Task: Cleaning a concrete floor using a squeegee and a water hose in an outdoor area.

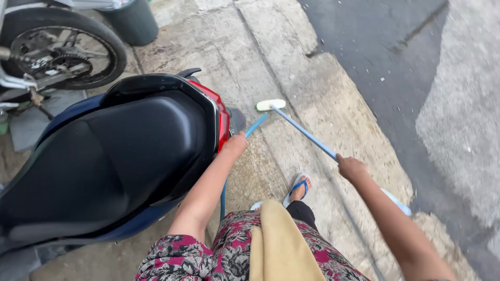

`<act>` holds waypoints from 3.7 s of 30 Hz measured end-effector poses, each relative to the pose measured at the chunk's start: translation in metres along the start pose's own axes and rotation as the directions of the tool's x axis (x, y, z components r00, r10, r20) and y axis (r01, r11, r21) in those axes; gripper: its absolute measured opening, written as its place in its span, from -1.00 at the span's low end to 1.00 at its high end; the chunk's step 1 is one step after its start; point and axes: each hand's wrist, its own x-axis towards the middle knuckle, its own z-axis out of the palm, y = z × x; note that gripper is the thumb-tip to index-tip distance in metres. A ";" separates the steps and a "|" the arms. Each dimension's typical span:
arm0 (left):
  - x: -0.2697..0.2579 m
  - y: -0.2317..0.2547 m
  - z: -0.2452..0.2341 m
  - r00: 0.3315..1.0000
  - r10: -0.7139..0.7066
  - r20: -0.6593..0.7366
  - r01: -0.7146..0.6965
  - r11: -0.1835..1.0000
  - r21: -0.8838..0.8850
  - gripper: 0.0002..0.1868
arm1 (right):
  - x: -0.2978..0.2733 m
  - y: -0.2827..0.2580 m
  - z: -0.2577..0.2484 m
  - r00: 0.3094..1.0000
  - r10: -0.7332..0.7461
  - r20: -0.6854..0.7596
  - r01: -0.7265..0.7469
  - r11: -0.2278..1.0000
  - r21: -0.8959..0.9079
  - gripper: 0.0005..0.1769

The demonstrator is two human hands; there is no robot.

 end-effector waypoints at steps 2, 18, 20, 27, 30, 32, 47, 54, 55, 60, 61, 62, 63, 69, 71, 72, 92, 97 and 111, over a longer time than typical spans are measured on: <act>-0.001 0.008 0.003 1.000 -0.019 -0.004 0.019 1.000 -0.021 -0.50 | 0.083 0.003 0.017 0.999 -0.038 -0.036 0.037 0.999 -0.028 -0.38; 0.102 0.114 -0.030 0.986 -0.109 -0.125 0.094 0.989 -0.118 -0.44 | 0.130 0.136 -0.160 0.979 -0.182 0.097 0.204 0.924 -0.323 -0.41; 0.116 0.128 -0.027 0.985 -0.108 -0.131 0.091 0.988 -0.127 -0.43 | 0.141 0.153 -0.167 0.977 -0.185 0.106 0.210 0.922 -0.325 -0.40; 0.122 0.157 -0.031 0.964 -0.152 -0.216 0.111 0.975 -0.190 -0.40 | 0.219 0.121 -0.178 0.937 -0.348 0.043 0.343 0.884 -0.318 -0.37; 0.138 0.149 -0.027 0.942 -0.156 -0.297 0.097 0.974 -0.205 -0.43 | 0.261 0.069 -0.165 0.917 -0.398 -0.003 0.380 0.877 -0.293 -0.39; 0.150 0.142 -0.027 0.935 -0.158 -0.318 0.109 0.980 -0.165 -0.43 | 0.289 0.052 -0.149 0.905 -0.425 -0.022 0.399 0.866 -0.301 -0.39; 0.152 0.112 -0.068 0.921 -0.319 -0.223 0.262 0.932 -0.250 -0.45 | 0.245 0.107 -0.228 0.944 -0.323 0.071 0.320 0.837 -0.443 -0.39; 0.175 0.115 -0.080 0.919 -0.351 -0.180 0.273 0.895 -0.354 -0.38 | 0.333 0.040 -0.248 0.909 -0.418 -0.007 0.379 0.831 -0.408 -0.40; 0.182 0.115 -0.083 0.913 -0.360 -0.191 0.277 0.891 -0.359 -0.38 | 0.346 0.025 -0.255 0.903 -0.429 -0.014 0.386 0.825 -0.413 -0.40; 0.232 0.104 -0.081 0.931 -0.339 -0.134 0.288 0.909 -0.300 -0.35 | 0.420 -0.004 -0.271 0.877 -0.478 -0.046 0.415 0.804 -0.426 -0.42; 0.233 0.112 -0.090 0.933 -0.332 -0.139 0.279 0.912 -0.301 -0.35 | 0.419 0.000 -0.281 0.879 -0.474 -0.053 0.408 0.806 -0.429 -0.42; 0.233 0.119 -0.099 0.934 -0.329 -0.140 0.270 0.905 -0.328 -0.36 | 0.418 0.003 -0.291 0.892 -0.452 -0.023 0.399 0.809 -0.432 -0.40; 0.231 0.125 -0.108 0.933 -0.331 -0.140 0.264 0.897 -0.356 -0.38 | 0.416 0.003 -0.300 0.902 -0.432 0.010 0.392 0.810 -0.435 -0.39; 0.285 0.129 -0.141 0.922 -0.296 -0.249 0.206 0.921 -0.331 -0.40 | 0.367 0.043 -0.360 0.922 -0.374 0.097 0.369 0.778 -0.508 -0.40; 0.298 0.129 -0.146 0.908 -0.309 -0.282 0.203 0.915 -0.349 -0.41 | 0.376 0.048 -0.363 0.920 -0.378 0.104 0.374 0.769 -0.518 -0.40; 0.304 0.129 -0.149 0.895 -0.318 -0.313 0.197 0.911 -0.362 -0.42 | 0.381 0.051 -0.364 0.919 -0.378 0.111 0.377 0.763 -0.524 -0.40; 0.315 0.085 -0.188 0.695 -0.647 -0.313 0.451 0.732 -0.511 -0.42 | 0.565 -0.042 -0.466 0.781 -0.613 0.118 0.537 0.565 -0.626 -0.36; 0.314 0.121 -0.192 0.658 -0.678 -0.329 0.468 0.709 -0.527 -0.44 | 0.575 0.019 -0.506 0.813 -0.555 0.177 0.508 0.526 -0.682 -0.34; 0.345 0.122 -0.149 0.623 -0.734 -0.271 0.487 0.635 -0.600 -0.45 | 0.658 -0.141 -0.466 0.664 -0.730 0.161 0.584 0.371 -0.722 -0.35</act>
